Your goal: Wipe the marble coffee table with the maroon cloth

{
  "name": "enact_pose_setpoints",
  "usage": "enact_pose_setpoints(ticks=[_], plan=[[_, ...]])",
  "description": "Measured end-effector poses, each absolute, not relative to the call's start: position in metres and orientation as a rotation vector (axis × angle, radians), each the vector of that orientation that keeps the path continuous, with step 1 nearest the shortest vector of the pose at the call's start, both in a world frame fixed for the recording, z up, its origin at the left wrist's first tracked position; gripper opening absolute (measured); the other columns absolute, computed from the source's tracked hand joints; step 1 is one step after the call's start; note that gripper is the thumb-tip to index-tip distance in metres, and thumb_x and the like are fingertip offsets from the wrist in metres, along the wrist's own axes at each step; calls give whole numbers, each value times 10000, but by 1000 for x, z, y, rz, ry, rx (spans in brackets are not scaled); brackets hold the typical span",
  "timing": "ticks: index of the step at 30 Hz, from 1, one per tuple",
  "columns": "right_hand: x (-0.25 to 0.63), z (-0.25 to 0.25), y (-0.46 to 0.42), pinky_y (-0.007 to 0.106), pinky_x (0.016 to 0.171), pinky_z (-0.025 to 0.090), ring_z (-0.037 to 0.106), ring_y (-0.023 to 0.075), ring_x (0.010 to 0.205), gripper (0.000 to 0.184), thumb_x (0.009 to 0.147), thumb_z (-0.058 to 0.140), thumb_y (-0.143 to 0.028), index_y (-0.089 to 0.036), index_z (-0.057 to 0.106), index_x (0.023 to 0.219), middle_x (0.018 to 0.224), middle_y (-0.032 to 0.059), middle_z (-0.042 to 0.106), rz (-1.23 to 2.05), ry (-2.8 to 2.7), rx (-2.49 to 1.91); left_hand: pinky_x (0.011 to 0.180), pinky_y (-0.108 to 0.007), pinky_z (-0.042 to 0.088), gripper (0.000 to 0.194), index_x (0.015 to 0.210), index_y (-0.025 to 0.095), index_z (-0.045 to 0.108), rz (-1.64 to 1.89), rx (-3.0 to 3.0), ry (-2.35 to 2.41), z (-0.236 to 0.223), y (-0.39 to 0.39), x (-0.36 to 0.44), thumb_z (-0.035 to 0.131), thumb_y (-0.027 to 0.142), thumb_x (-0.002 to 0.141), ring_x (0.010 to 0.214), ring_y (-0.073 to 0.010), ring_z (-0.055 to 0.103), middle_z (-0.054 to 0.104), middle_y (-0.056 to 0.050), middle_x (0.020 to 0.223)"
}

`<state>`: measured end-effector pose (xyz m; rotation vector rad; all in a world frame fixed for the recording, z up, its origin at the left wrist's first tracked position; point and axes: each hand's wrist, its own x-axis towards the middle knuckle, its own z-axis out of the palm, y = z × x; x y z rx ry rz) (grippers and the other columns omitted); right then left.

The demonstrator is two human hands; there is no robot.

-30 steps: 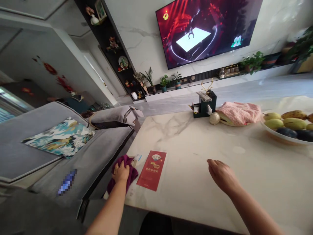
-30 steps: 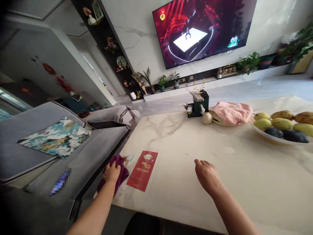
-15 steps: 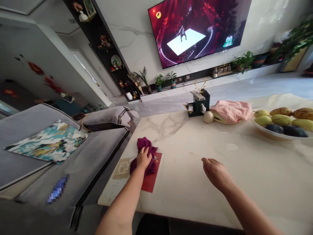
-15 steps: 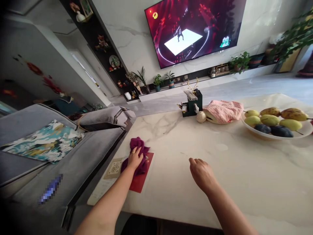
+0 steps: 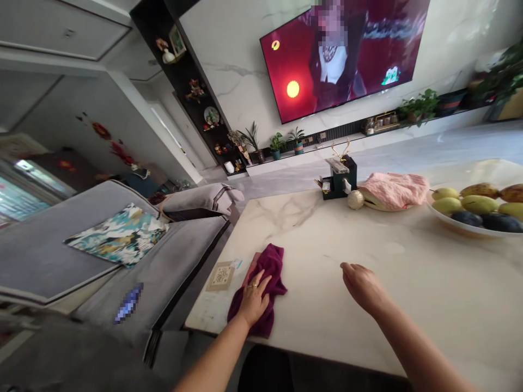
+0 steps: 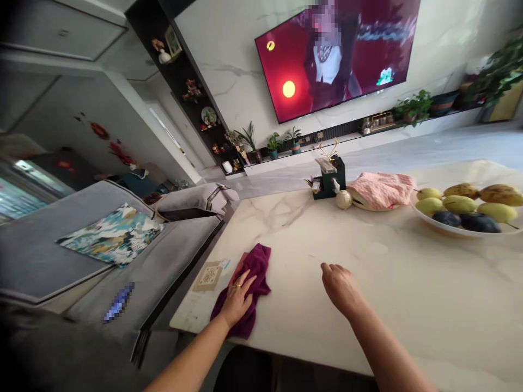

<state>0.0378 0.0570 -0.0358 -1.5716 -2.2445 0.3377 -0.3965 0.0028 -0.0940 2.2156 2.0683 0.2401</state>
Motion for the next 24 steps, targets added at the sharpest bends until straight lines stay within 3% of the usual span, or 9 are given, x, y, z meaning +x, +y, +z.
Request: enact_pose_setpoints(ticks=[4,8,11,14,17,19,24], plan=[[39,-40,59,318,698,342,659,200,740,252,1061,491,-125,-219,704,965,826,61,734,340,-2231,-1553,1413,-483,432,691,1661,307,660,232,2054,2278,-87,-26,-433,537,115,1009,1718,-264,487,494,-95,1871],[40,-43,60,317,699,346,653,202,740,278,1059,458,-133,-217,706,965,833,70,742,353,-2239,-1546,1370,-527,491,632,1642,247,681,222,1824,2503,-78,-46,-474,481,153,1051,1685,-312,536,501,-152,1858],[40,-43,61,319,710,359,671,211,763,300,1061,447,-120,-210,718,967,850,82,752,352,-2255,-1560,1380,-537,482,615,1620,279,701,225,1650,2637,-71,-53,-502,453,191,1064,1667,-304,556,502,-122,1863],[41,-42,61,321,719,362,691,218,784,301,1080,458,-121,-206,731,985,856,81,755,346,-2263,-1589,1381,-637,469,606,1627,286,684,250,1448,2757,-64,-54,-524,436,247,1076,1658,-349,558,484,-122,1875],[43,-40,60,316,721,361,696,215,790,290,1096,471,-131,-205,735,1001,858,75,753,336,-2265,-1606,1302,-781,501,620,1677,236,616,288,1186,2871,-58,-52,-540,411,349,1103,1662,-453,533,451,-190,1882],[45,-38,59,315,726,359,692,213,797,290,1096,469,-129,-202,735,1007,871,80,757,339,-2271,-1598,1243,-816,535,645,1712,211,556,312,1002,2936,-55,-50,-545,374,411,1126,1664,-492,519,452,-236,1866],[50,-32,53,324,720,316,657,207,786,295,1088,456,-102,-190,725,1005,875,86,753,338,-2291,-1638,1255,-778,557,590,1708,226,527,337,806,2988,-52,-47,-526,469,439,1160,1651,-450,546,490,-224,1835]])
